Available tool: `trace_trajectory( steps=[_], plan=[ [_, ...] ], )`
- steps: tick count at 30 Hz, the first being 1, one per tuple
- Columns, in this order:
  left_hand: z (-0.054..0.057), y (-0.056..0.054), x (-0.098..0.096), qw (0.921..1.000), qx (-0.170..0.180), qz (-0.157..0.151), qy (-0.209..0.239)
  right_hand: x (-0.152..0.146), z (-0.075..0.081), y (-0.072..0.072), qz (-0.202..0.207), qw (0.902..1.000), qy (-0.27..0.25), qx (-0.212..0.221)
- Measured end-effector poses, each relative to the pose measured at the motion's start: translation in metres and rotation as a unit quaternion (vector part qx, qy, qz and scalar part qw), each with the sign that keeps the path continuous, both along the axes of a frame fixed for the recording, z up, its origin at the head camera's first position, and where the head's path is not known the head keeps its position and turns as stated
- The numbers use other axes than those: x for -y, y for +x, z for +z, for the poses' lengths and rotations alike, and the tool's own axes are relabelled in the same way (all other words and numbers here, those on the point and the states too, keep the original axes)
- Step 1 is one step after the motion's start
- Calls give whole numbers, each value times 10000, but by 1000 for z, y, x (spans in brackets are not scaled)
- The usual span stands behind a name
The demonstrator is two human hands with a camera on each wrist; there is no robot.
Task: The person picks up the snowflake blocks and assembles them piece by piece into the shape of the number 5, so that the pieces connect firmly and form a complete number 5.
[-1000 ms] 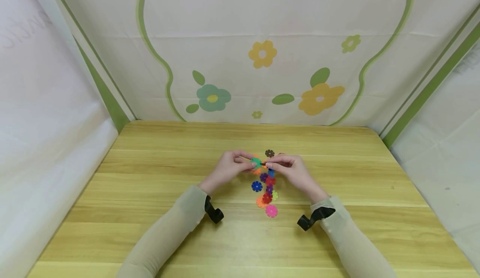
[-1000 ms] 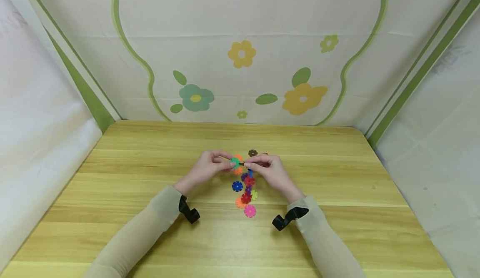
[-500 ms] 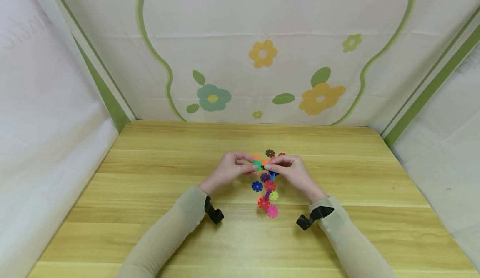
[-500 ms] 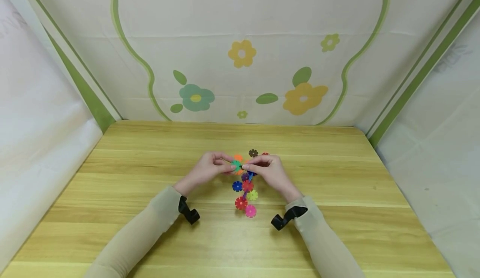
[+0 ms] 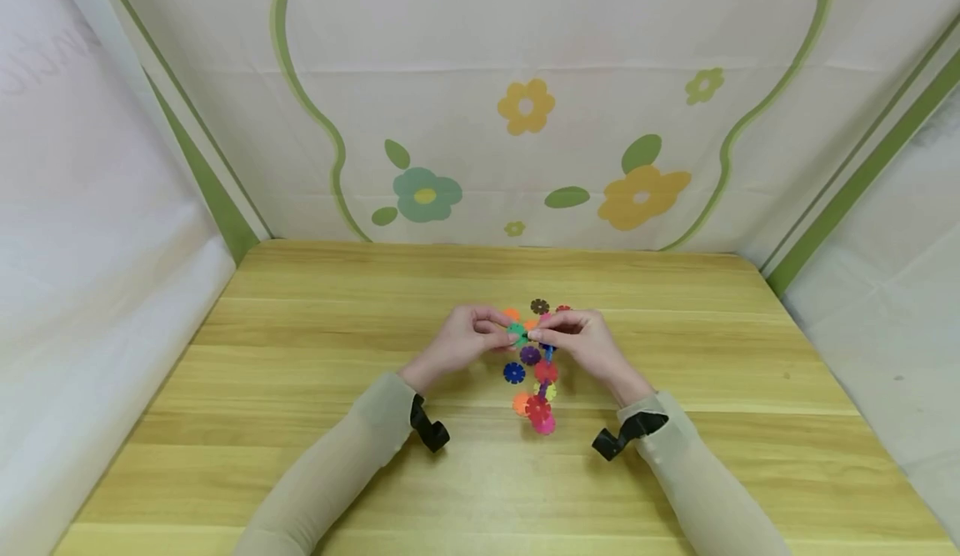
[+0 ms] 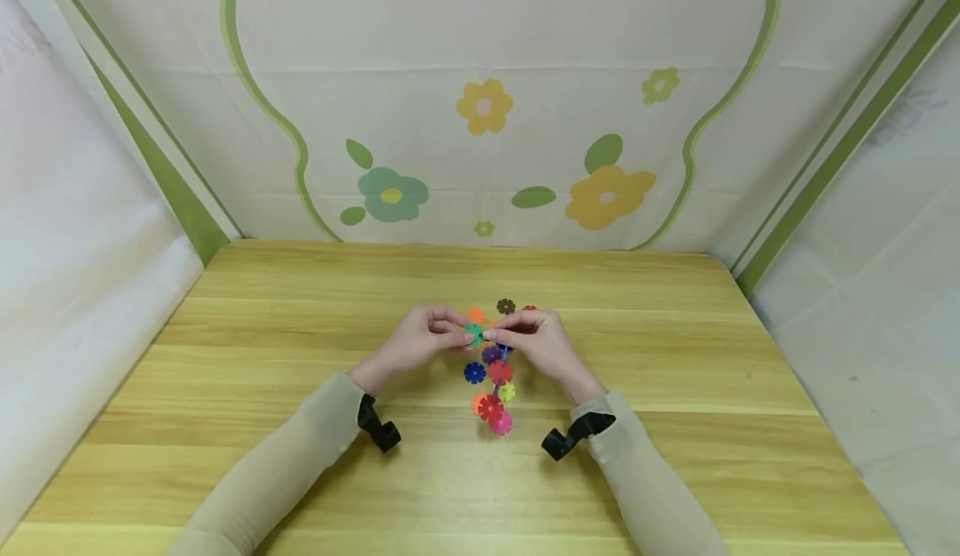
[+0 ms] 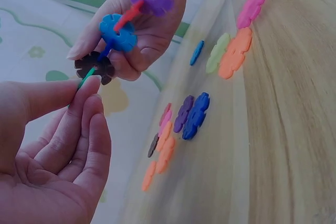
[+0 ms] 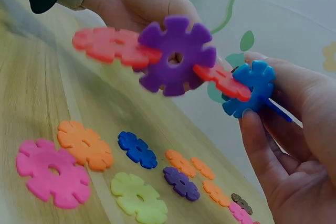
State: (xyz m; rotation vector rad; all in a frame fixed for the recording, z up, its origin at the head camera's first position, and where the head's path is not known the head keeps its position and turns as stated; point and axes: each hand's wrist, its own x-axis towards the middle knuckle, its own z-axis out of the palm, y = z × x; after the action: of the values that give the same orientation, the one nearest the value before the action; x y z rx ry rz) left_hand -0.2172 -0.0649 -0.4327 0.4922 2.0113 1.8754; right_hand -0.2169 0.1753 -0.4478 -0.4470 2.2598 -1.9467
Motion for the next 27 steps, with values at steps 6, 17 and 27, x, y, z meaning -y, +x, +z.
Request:
trace_trajectory(
  steps=[6, 17, 27],
  plan=[
    [2, 0, 1, 9999, -12, 153, -49, 0, -1, 0, -42, 9999, 111, 122],
    [3, -2, 4, 9990, -40, 434, -61, -1, -5, -1, -373, 9964, 107, 756],
    [2, -3, 7, 9990, -212, 350, -202, -1, -1, 0, -294, 9944, 161, 1005]
  ],
)
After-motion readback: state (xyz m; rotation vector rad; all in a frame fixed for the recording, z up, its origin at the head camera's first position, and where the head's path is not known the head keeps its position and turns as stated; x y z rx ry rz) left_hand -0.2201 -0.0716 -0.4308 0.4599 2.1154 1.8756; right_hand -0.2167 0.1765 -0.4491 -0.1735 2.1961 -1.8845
